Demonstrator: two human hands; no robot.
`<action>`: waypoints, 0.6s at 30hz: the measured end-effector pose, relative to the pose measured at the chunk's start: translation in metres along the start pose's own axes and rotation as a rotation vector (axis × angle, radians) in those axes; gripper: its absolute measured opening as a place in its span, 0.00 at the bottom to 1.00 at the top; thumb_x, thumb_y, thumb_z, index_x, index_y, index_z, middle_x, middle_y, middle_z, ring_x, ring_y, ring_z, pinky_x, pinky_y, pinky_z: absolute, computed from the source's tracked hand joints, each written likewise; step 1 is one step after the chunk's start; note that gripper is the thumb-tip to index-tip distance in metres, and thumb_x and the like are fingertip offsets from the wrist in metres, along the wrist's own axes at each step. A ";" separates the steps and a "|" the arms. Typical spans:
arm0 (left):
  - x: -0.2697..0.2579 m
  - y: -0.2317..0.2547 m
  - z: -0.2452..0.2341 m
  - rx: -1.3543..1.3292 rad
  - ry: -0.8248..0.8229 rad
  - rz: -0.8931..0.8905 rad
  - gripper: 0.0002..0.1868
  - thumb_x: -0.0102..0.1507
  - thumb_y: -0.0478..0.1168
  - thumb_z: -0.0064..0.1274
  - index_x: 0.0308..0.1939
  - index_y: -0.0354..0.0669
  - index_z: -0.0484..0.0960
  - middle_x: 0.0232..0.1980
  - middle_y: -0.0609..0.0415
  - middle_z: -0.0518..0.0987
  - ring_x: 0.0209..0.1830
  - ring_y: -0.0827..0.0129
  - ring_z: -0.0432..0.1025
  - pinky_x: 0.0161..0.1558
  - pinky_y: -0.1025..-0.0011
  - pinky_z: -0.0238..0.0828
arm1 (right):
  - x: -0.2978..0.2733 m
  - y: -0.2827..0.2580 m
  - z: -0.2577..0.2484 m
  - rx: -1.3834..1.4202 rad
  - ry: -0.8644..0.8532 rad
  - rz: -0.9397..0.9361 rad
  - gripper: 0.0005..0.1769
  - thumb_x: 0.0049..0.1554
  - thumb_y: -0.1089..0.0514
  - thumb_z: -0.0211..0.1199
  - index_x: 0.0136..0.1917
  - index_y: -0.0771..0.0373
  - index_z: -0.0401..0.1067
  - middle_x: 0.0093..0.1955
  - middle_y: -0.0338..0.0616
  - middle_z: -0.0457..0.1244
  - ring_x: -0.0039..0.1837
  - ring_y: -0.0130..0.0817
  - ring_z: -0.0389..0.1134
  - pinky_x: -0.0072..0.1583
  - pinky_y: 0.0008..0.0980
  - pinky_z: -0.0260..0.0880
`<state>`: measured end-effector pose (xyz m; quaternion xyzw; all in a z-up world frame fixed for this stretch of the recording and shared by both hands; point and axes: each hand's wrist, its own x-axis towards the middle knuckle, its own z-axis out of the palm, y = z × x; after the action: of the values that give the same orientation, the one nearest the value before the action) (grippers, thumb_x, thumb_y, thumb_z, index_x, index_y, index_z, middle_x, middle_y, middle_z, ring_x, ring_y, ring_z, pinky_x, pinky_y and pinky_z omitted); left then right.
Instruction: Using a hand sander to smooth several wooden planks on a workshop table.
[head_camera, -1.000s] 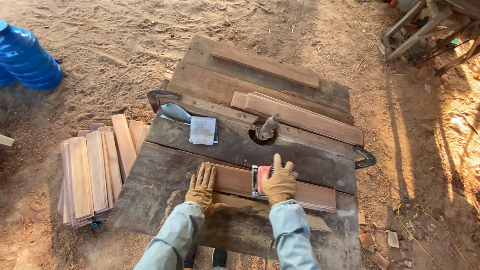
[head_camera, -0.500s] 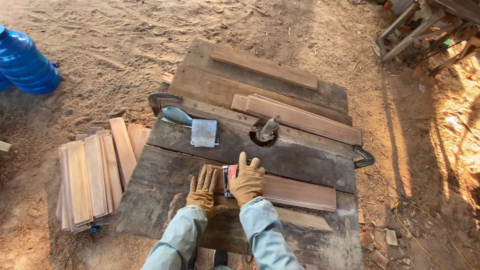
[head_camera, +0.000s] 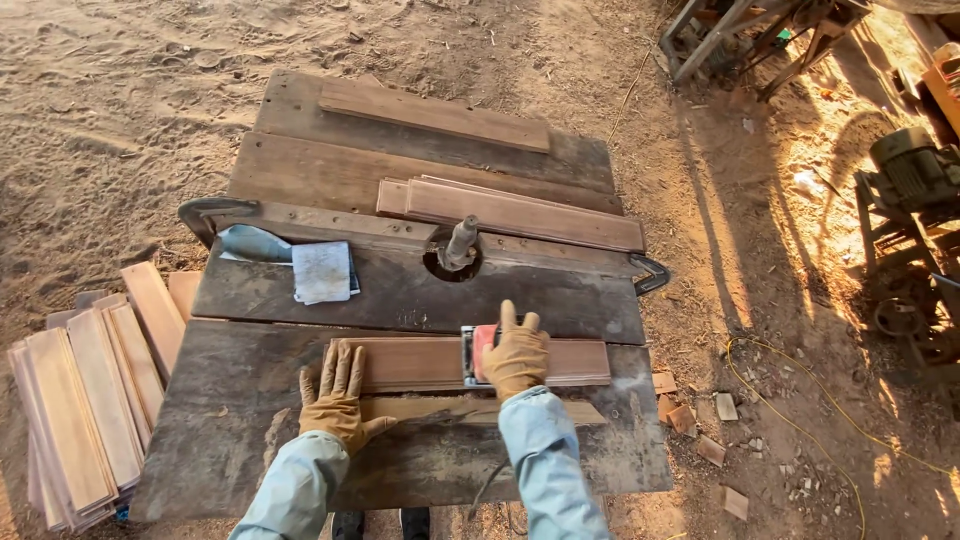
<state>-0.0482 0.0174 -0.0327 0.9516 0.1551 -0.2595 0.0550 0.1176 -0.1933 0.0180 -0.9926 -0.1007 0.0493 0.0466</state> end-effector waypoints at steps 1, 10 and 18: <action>0.000 0.000 0.000 0.004 -0.017 -0.011 0.69 0.56 0.85 0.41 0.82 0.50 0.26 0.86 0.48 0.23 0.85 0.58 0.19 0.77 0.43 0.18 | 0.003 0.009 -0.004 -0.005 -0.019 0.048 0.45 0.50 0.46 0.66 0.78 0.47 0.54 0.61 0.52 0.54 0.57 0.53 0.64 0.53 0.48 0.72; 0.002 0.001 0.000 0.027 -0.048 -0.026 0.69 0.56 0.85 0.40 0.82 0.50 0.25 0.86 0.49 0.22 0.85 0.59 0.19 0.76 0.41 0.19 | 0.032 0.120 -0.012 -0.106 0.037 0.248 0.48 0.45 0.39 0.70 0.76 0.37 0.55 0.65 0.47 0.55 0.62 0.55 0.64 0.55 0.53 0.72; 0.006 0.002 0.002 0.043 -0.082 -0.034 0.69 0.56 0.87 0.36 0.82 0.53 0.23 0.85 0.51 0.20 0.84 0.60 0.17 0.76 0.42 0.18 | 0.049 0.182 -0.015 -0.092 0.051 0.283 0.47 0.46 0.38 0.67 0.77 0.36 0.57 0.66 0.49 0.57 0.64 0.54 0.65 0.56 0.52 0.73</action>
<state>-0.0433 0.0172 -0.0374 0.9384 0.1631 -0.3025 0.0365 0.2023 -0.3625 0.0102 -0.9989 0.0392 0.0256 -0.0038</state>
